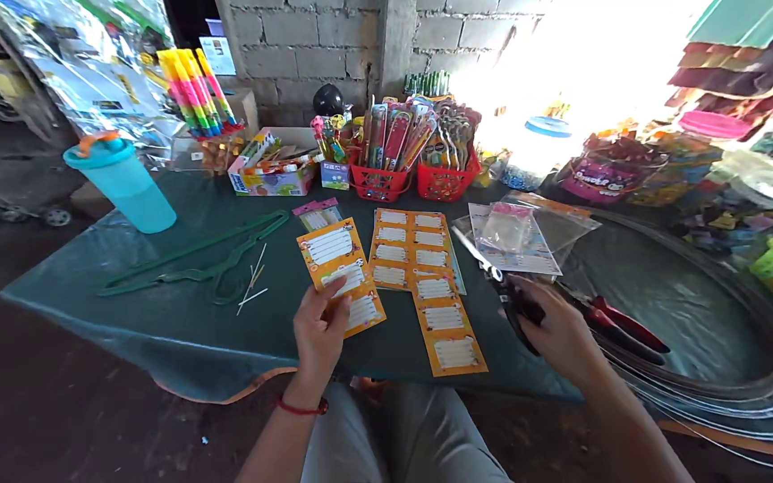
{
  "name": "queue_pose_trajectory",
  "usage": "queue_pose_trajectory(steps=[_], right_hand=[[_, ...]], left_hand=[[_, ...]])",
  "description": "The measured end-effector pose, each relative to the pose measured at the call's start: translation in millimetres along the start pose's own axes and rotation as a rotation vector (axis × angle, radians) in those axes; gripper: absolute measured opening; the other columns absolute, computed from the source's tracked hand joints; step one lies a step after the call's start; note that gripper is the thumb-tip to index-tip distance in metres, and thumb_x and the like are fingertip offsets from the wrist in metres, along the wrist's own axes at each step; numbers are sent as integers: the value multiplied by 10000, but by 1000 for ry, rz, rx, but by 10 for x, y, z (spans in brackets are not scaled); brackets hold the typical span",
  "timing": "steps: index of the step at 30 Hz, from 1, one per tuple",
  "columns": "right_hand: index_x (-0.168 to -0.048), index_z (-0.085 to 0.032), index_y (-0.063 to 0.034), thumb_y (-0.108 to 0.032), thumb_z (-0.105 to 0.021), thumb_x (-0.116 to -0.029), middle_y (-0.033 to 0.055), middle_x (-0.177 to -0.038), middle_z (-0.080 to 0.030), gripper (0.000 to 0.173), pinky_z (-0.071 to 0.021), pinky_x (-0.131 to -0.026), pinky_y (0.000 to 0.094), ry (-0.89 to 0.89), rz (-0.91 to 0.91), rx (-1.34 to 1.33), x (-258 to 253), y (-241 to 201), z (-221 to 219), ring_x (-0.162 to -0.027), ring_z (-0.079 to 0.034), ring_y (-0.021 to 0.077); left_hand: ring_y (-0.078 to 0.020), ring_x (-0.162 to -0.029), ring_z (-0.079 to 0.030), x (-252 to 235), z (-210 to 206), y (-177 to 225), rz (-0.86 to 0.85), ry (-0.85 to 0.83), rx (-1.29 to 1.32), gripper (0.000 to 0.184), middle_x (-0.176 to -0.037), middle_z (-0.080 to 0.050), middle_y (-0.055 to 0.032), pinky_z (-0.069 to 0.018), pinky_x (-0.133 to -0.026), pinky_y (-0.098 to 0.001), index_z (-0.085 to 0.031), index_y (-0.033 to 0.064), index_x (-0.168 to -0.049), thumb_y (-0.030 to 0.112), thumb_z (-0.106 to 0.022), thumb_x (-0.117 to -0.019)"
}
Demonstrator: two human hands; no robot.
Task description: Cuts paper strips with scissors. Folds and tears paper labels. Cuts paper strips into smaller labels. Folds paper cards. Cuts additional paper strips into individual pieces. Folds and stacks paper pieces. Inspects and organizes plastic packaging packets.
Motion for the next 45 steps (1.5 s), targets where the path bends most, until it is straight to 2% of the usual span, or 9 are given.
queue_pose_trajectory(steps=[2, 3, 6, 8, 9, 14, 18, 25, 45], right_hand=[[-1398, -540, -3, -322, -625, -967, 36, -1003, -699, 542, -588, -704, 283, -71, -13, -364, 249, -154, -116, -797, -678, 101], [-1395, -521, -26, -389, -648, -953, -19, -950, -706, 586, -600, -666, 257, -146, -46, -589, 398, -253, -213, -755, -686, 69], [-1398, -498, -73, -237, -673, -958, -58, -958, -708, 501, -600, -701, 246, -388, -120, -942, 859, -529, -487, -787, -687, 50], [-1392, -474, -19, -104, -620, -966, -63, -965, -675, 458, -569, -710, 226, -480, -158, -950, 1111, -649, -634, -787, -649, 12], [-1396, -455, 12, -111, -614, -976, -56, -976, -663, 466, -558, -726, 220, -518, -167, -950, 1220, -677, -714, -800, -636, 0], [-1445, -346, 79, -352, -620, -992, -40, -1013, -618, 683, -544, -763, 216, -651, -249, -1005, 1507, -684, -1018, -844, -617, -1], [-1436, -371, 79, -338, -645, -976, -57, -1008, -626, 679, -534, -740, 186, -586, -234, -1054, 1482, -712, -1068, -832, -610, -21], [-1429, -392, 74, -272, -640, -974, -64, -970, -633, 622, -525, -693, 167, -510, -206, -1055, 1381, -704, -1042, -784, -604, -28], [-1424, -412, 55, -343, -644, -970, -79, -945, -630, 647, -520, -677, 158, -483, -195, -1046, 1367, -624, -1089, -770, -598, -37]], left_hand=[[-32, -962, -680, 6, 23, -19, 10, 29, 26, 269, -1178, -653, -189, -573, -798, -155, -709, -78, -1158, -31, -655, -898], [-34, -965, -683, 10, 43, -26, 25, 39, 40, 270, -1188, -646, -187, -581, -799, -161, -702, -85, -1162, -35, -659, -900], [-48, -979, -688, 62, 152, -1, 98, 69, 52, 308, -1223, -637, -178, -591, -805, -182, -678, -95, -1190, -38, -660, -889], [-54, -972, -694, 108, 235, 35, 129, 94, 64, 345, -1240, -632, -168, -600, -797, -195, -660, -100, -1210, -39, -669, -870], [-58, -968, -695, 131, 272, 48, 138, 107, 75, 364, -1241, -630, -161, -603, -793, -202, -653, -103, -1217, -44, -674, -859], [-69, -933, -712, 212, 303, 143, 157, 93, 117, 385, -1203, -655, -115, -623, -780, -229, -624, -106, -1235, -60, -682, -857], [-69, -909, -717, 282, 185, 165, 185, 57, 139, 286, -1189, -664, -111, -627, -757, -223, -691, -74, -1144, -54, -684, -859], [-53, -945, -707, 355, 32, 215, 192, 22, 146, 298, -1197, -665, -121, -613, -783, -203, -695, -79, -1143, -58, -686, -846], [-50, -970, -704, 391, -19, 258, 157, -8, 120, 292, -1221, -644, -140, -612, -795, -195, -704, -82, -1124, -55, -701, -834]])
Point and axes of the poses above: each hand's wrist, its own x-axis away from the middle knuckle, its own z-axis out of the back of the hand, y = z × x, the point moved 5 cm from there along -x, towards the middle knuckle
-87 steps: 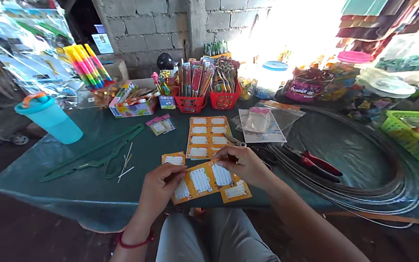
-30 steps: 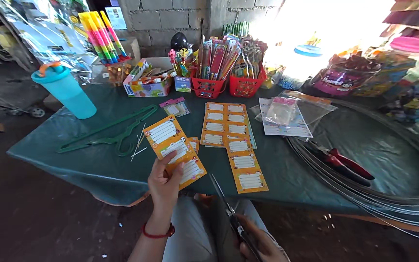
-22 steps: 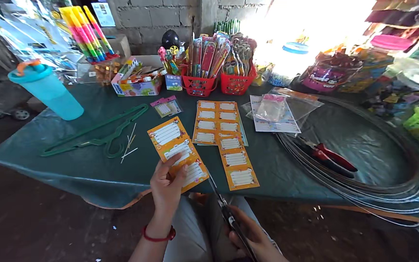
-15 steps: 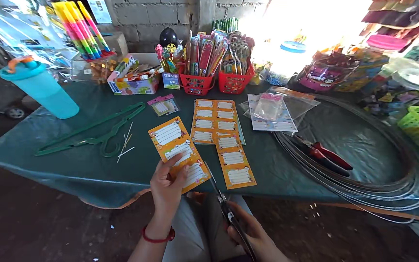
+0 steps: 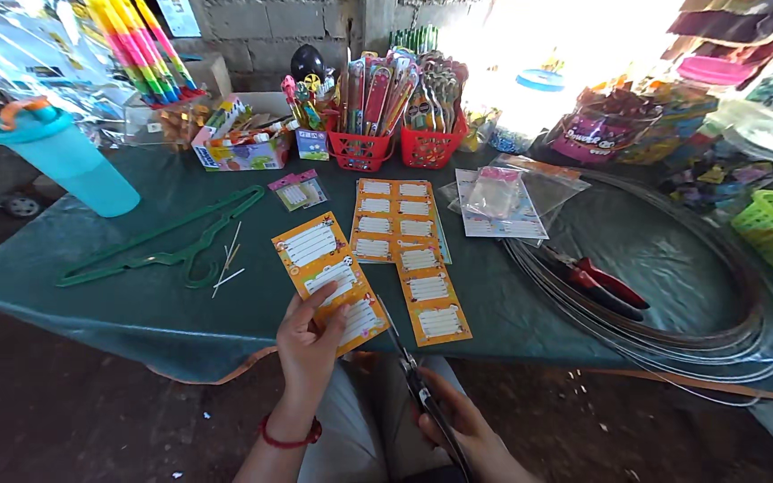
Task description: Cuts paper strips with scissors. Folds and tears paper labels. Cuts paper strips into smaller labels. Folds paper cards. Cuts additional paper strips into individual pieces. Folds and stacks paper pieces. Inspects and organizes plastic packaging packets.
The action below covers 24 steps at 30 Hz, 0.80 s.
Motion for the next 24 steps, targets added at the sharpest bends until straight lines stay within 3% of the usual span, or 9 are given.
queue_pose_trajectory(steps=[24], right_hand=[[-1433, -413, 44, -367, -653, -964, -82, -952, -629, 668, -522, -676, 156, 3, -17, -22, 16, 1, 40, -772, -599, -36]], left_hand=[[-46, -988, -699, 9, -43, 2, -32, -37, -47, 301, -1226, -643, -145, -608, -808, -189, -707, -77, -1134, -33, -722, -837]])
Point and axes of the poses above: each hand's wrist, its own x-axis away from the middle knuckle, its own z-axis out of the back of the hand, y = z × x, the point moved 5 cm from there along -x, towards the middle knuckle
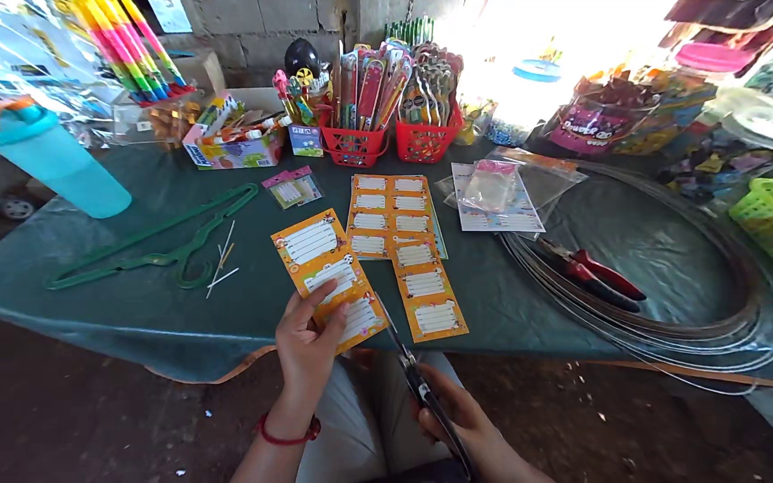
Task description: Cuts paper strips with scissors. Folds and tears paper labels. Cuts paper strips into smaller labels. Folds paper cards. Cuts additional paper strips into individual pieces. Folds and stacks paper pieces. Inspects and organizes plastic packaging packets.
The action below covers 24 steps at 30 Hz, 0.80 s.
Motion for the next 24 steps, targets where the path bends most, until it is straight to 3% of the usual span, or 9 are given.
queue_pose_trajectory(steps=[24], right_hand=[[-1427, -437, 35, -324, -654, -970, -97, -932, -618, 620, -504, -653, 133, -5, -5, -3, -8, 33, 31, -746, -578, -56]], left_hand=[[-54, -988, -702, 21, 8, -63, -6, 0, 12, 297, -1232, -639, -161, -610, -804, -195, -701, -95, -1129, -46, -709, -836]])
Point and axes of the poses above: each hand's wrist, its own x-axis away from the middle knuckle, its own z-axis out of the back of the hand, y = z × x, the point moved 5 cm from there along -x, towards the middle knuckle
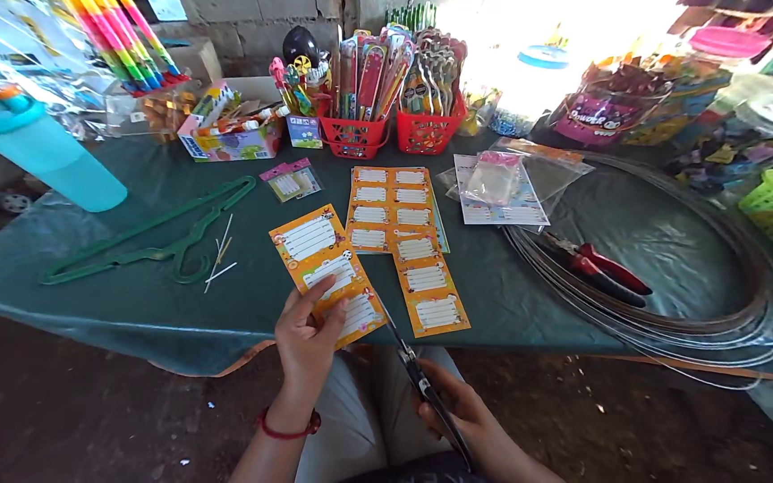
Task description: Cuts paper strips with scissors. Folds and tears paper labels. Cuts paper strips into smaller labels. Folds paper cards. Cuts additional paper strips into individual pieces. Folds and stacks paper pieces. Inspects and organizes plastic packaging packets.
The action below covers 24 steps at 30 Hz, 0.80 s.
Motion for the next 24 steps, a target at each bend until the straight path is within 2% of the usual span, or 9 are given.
queue_pose_trajectory(steps=[11, 24], right_hand=[[-1415, -452, 50, -290, -640, -975, -85, -937, -629, 588, -513, -652, 131, 18, -8, 48, -7, -2, -13, -745, -589, -59], [-1398, -488, 34, -227, -652, -970, -98, -870, -636, 528, -515, -601, 132, 47, -22, 64, 9, 48, -17, -677, -586, -57]], left_hand=[[-52, -990, -702, 17, 19, -22, 27, 16, 6, 301, -1235, -638, -160, -609, -808, -195, -698, -99, -1129, -51, -716, -832], [-61, -972, -709, 49, 26, -64, 73, 20, 22, 308, -1236, -641, -157, -616, -797, -203, -700, -93, -1132, -63, -712, -826]])
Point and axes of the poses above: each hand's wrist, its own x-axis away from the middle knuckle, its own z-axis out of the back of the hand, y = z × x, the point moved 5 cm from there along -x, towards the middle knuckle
